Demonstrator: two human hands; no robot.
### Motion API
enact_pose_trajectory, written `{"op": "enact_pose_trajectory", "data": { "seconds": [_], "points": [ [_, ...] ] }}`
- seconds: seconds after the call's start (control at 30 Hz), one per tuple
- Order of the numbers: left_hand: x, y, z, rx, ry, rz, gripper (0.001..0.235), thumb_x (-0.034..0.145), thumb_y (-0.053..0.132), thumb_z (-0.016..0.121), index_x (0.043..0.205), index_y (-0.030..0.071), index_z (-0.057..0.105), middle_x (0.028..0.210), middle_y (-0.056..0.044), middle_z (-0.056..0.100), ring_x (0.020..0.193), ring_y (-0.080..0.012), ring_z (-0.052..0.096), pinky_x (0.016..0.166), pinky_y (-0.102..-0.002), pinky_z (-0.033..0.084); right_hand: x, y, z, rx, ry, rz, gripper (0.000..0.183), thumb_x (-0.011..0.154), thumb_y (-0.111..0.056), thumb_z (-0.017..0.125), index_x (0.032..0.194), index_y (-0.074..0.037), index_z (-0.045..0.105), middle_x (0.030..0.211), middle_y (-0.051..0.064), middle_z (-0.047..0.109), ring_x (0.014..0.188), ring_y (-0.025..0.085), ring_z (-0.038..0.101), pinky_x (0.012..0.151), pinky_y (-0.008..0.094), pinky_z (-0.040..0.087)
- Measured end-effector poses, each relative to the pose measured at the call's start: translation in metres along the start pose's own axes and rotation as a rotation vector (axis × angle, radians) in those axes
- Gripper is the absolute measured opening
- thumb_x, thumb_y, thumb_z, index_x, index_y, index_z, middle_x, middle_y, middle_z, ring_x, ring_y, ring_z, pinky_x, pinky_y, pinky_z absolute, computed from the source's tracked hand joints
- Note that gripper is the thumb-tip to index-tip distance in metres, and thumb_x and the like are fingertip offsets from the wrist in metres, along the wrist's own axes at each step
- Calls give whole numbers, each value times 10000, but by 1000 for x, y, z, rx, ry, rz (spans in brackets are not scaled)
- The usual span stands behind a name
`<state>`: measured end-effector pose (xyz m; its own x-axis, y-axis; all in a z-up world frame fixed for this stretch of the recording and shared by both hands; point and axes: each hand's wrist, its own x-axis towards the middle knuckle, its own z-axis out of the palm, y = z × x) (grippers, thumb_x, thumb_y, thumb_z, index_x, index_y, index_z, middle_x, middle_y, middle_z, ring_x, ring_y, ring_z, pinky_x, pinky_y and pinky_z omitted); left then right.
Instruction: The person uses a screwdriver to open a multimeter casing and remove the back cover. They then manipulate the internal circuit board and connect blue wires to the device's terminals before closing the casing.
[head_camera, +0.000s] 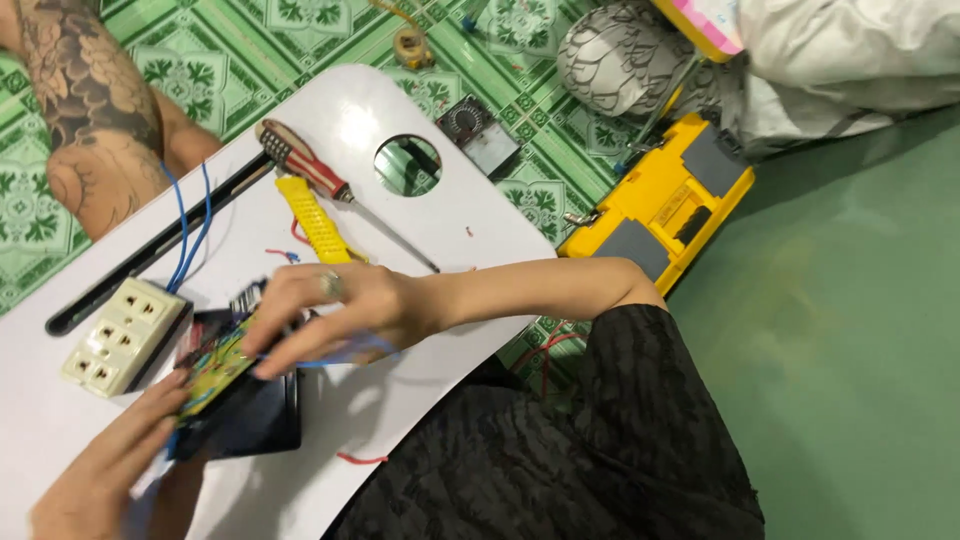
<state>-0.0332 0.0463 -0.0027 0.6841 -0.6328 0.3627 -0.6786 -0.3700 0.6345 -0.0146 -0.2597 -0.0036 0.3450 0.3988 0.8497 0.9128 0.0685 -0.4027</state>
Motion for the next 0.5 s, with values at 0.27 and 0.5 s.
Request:
{"op": "enact_pose_trajectory", "data": {
  "seconds": [0.27, 0.5],
  "points": [
    [7, -11, -9, -177, 298, -593, 314, 1031, 23, 756, 1265, 18, 547, 1347, -129, 645, 1139, -210, 648, 999, -251, 506, 50, -14, -5, 509, 310, 814, 465, 901, -91, 900, 1278, -229, 666, 1213, -1, 762, 1091, 102, 753, 1021, 250, 634],
    [11, -45, 8, -368, 351, -727, 303, 884, 84, 843, 1080, 60, 613, 1128, -61, 676, 957, -89, 625, 899, -191, 541, 41, 14, -10, 562, 231, 1087, 533, 735, -154, 902, 1210, -52, 681, 1099, 114, 777, 1079, 158, 722, 937, 296, 648]
  ]
}}
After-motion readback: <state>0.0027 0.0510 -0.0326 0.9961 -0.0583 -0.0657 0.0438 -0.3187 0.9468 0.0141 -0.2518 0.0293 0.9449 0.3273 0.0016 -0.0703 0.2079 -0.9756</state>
